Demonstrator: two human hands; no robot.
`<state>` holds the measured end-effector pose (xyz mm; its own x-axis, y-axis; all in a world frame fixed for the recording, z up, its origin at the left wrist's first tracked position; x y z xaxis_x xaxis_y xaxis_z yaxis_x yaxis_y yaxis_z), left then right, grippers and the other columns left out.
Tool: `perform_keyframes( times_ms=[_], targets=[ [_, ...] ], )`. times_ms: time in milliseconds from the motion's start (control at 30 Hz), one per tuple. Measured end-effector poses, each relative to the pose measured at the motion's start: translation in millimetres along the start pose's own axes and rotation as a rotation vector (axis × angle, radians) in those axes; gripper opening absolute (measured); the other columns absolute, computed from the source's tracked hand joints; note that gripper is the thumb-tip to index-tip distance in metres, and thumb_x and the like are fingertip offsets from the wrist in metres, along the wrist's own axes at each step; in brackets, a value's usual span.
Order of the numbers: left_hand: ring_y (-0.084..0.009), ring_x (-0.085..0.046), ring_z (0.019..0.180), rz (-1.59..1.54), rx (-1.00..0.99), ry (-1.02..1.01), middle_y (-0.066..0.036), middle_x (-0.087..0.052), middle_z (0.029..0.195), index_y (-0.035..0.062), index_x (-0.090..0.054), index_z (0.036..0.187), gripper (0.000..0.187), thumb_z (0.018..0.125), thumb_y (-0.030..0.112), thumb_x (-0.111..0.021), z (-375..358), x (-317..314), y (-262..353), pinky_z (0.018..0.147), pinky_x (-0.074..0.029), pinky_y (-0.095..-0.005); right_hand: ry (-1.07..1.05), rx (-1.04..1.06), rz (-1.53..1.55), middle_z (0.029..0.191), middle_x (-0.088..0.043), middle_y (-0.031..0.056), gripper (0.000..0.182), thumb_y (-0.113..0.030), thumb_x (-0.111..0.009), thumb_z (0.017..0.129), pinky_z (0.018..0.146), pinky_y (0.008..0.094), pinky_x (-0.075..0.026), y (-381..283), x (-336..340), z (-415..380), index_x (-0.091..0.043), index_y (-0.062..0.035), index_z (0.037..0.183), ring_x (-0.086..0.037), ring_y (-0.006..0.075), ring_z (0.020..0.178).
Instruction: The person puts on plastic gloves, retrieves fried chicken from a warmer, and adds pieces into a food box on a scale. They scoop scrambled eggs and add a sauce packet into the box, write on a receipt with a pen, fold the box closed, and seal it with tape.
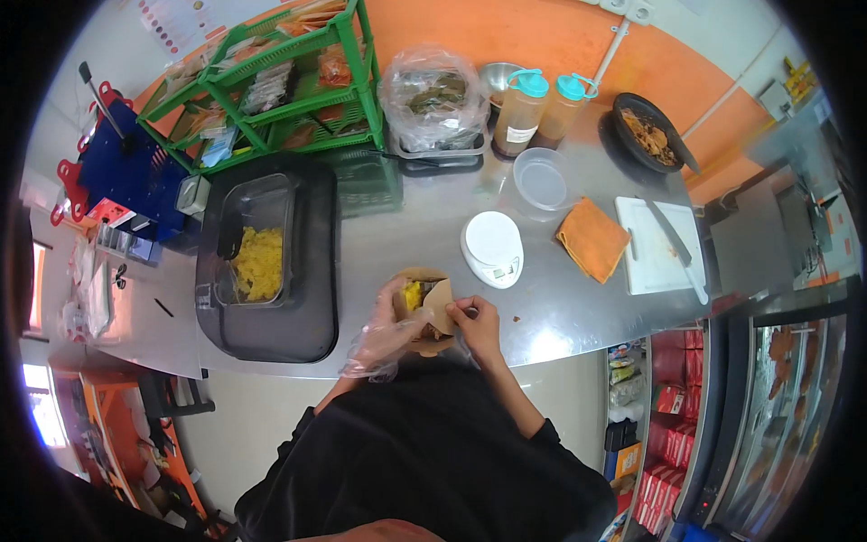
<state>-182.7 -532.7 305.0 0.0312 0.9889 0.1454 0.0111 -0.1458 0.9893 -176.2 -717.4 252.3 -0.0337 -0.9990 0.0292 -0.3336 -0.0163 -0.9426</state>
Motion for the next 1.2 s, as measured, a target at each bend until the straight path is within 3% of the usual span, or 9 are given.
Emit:
perform_keyframes(
  times_ms=[133, 200, 300, 500, 633, 800, 867, 1133, 1200],
  targets=[
    [-0.0264, -0.049, 0.120, -0.479, 0.141, 0.072, -0.020, -0.046, 0.131, -0.0036, -0.040, 0.133, 0.057, 0.090, 0.023, -0.066, -6, 18, -5, 0.103, -0.040, -0.0367, -0.007, 0.027, 0.129, 0.095, -0.065, 0.0105, 0.017, -0.011, -0.070, 0.088, 0.080, 0.0315, -0.055, -1, -4, -2, -0.061, 0.0027, 0.092, -0.064, 0.0173, 0.087],
    [-0.0245, -0.052, 0.120, -0.585, 0.525, 0.138, -0.018, -0.053, 0.126, -0.0023, -0.039, 0.135, 0.057, 0.088, 0.014, -0.069, -13, 25, -40, 0.105, -0.040, -0.0353, -0.020, 0.024, 0.180, 0.096, -0.065, 0.0109, 0.018, -0.011, -0.070, 0.088, 0.081, 0.0324, -0.055, -4, -5, -5, -0.061, 0.0027, 0.092, -0.064, 0.0176, 0.087],
    [-0.0227, -0.054, 0.118, -0.405, 0.265, 0.026, -0.019, -0.056, 0.125, -0.0028, -0.042, 0.132, 0.059, 0.084, 0.014, -0.073, -17, 27, -24, 0.102, -0.043, -0.0350, -0.048, -0.003, 0.192, 0.095, -0.065, 0.0106, 0.018, -0.012, -0.070, 0.088, 0.081, 0.0319, -0.055, -4, -4, -6, -0.061, 0.0024, 0.092, -0.064, 0.0171, 0.086],
    [-0.0219, -0.063, 0.102, -0.205, 0.380, 0.089, -0.019, -0.064, 0.112, -0.0079, -0.051, 0.117, 0.054, 0.080, 0.019, -0.078, -23, 23, -22, 0.090, -0.051, -0.0337, -0.114, -0.055, 0.231, 0.089, -0.066, 0.0100, 0.020, -0.013, -0.070, 0.089, 0.077, 0.0290, -0.055, 1, -5, -1, -0.060, 0.0031, 0.095, -0.065, 0.0160, 0.080],
    [-0.0218, -0.065, 0.098, -0.184, 0.392, 0.140, -0.019, -0.066, 0.108, -0.0093, -0.053, 0.111, 0.050, 0.080, 0.022, -0.077, -23, 25, -20, 0.088, -0.052, -0.0335, -0.132, -0.005, 0.157, 0.104, -0.060, 0.0124, 0.035, -0.014, -0.072, 0.087, 0.078, 0.0293, -0.053, -4, -9, -4, -0.055, -0.0028, 0.116, -0.061, 0.0159, 0.092],
    [-0.0215, -0.064, 0.102, -0.233, 0.315, 0.085, -0.018, -0.067, 0.111, -0.0062, -0.055, 0.123, 0.058, 0.080, 0.027, -0.076, -9, 23, -20, 0.090, -0.051, -0.0336, -0.220, 0.006, 0.011, 0.131, -0.046, 0.0169, 0.061, -0.013, -0.073, 0.083, 0.088, 0.0330, -0.049, -23, -18, -5, -0.044, -0.0119, 0.138, -0.053, 0.0197, 0.108],
    [-0.0210, -0.064, 0.104, -0.119, 0.321, 0.010, -0.016, -0.067, 0.113, -0.0034, -0.054, 0.127, 0.059, 0.080, 0.026, -0.075, -2, 30, -18, 0.092, -0.050, -0.0335, -0.289, 0.462, -0.380, 0.137, -0.042, 0.0153, 0.067, -0.013, -0.073, 0.082, 0.091, 0.0345, -0.048, -39, -22, 1, -0.042, -0.0136, 0.141, -0.052, 0.0242, 0.113],
    [-0.0239, -0.063, 0.110, 0.098, 0.279, -0.124, -0.015, -0.065, 0.120, 0.0017, -0.054, 0.133, 0.061, 0.081, 0.027, -0.073, 3, 39, -30, 0.095, -0.048, -0.0329, -0.439, 0.508, -0.235, 0.140, -0.041, 0.0167, 0.052, -0.013, -0.070, 0.085, 0.100, 0.0399, -0.042, -48, -26, 3, -0.051, -0.0115, 0.133, -0.043, 0.0323, 0.129],
    [-0.0285, -0.053, 0.124, -0.171, 0.355, -0.087, -0.016, -0.050, 0.141, 0.0087, -0.040, 0.146, 0.075, 0.086, 0.044, -0.068, -5, 42, -37, 0.103, -0.041, -0.0402, -0.410, 0.540, -0.254, 0.139, -0.042, 0.0174, 0.048, -0.012, -0.068, 0.085, 0.100, 0.0399, -0.042, -54, -25, -2, -0.053, -0.0098, 0.131, -0.044, 0.0328, 0.128]
  ],
)
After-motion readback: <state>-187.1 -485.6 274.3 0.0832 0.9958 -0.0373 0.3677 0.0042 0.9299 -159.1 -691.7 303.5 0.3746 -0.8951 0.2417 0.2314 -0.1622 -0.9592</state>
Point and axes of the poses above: each hand's wrist, its own z-axis towards the middle knuckle, its own x-axis out of the back of the hand, y = z × x, the point moved 7 cm from there along z, towards the middle knuckle
